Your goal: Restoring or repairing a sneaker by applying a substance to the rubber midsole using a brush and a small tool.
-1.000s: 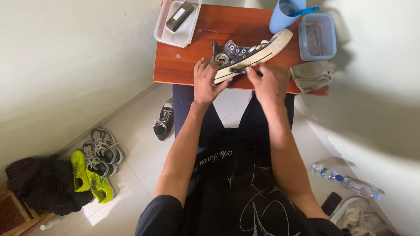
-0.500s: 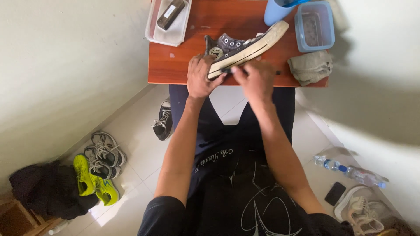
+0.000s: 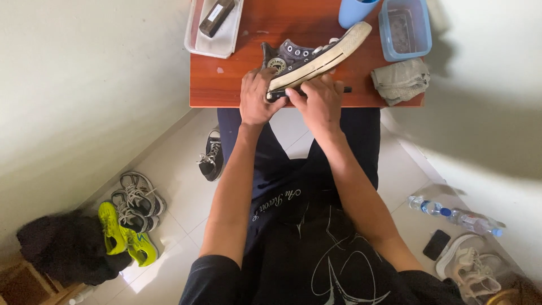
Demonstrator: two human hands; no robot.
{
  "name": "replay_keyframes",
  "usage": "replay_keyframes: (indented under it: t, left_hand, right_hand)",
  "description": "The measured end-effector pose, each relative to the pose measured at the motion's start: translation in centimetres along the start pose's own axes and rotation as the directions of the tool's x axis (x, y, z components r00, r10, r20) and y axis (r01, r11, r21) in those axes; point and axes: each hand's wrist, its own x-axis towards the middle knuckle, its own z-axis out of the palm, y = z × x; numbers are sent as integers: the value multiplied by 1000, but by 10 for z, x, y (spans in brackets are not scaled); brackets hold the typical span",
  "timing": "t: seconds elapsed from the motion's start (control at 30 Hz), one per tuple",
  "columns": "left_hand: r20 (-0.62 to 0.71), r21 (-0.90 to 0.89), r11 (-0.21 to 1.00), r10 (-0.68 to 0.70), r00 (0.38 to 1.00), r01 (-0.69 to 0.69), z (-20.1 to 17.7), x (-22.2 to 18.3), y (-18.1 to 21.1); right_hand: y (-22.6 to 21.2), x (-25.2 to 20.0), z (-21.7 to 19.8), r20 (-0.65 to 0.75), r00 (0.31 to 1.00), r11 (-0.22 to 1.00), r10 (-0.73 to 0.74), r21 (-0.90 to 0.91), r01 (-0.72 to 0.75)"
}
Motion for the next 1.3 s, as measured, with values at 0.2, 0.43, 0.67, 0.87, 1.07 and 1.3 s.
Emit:
replay_keyframes:
  t: [0.2, 0.43, 0.67, 0.87, 1.07, 1.3]
  left_hand:
    - [5, 5, 1000, -1, 1000, 1, 2, -1, -1]
    - [36, 6, 1000, -4, 999, 4, 0, 0, 0]
    - [24, 11, 1000, -14, 1000, 14, 6, -6, -7]
    - [50, -6, 1000, -27, 998, 27, 2, -3, -2]
    - [29, 28, 999, -24, 999, 24, 7, -7, -6]
    - [39, 3, 1000, -13, 999, 13, 2, -1, -3]
  right_hand:
    - [39, -4, -20, 6, 995, 995, 98, -2, -98]
    - [5, 2, -9, 27, 1000, 1000, 2, -16, -2]
    - [29, -3, -6, 0, 996, 993, 87, -85, -87]
    - [-5, 7, -18, 10, 1000, 1000, 22, 10, -22]
    - [23, -4, -5, -30, 998, 996, 59, -61, -60]
    - [-2, 11, -19, -16, 999, 999, -33, 23, 34]
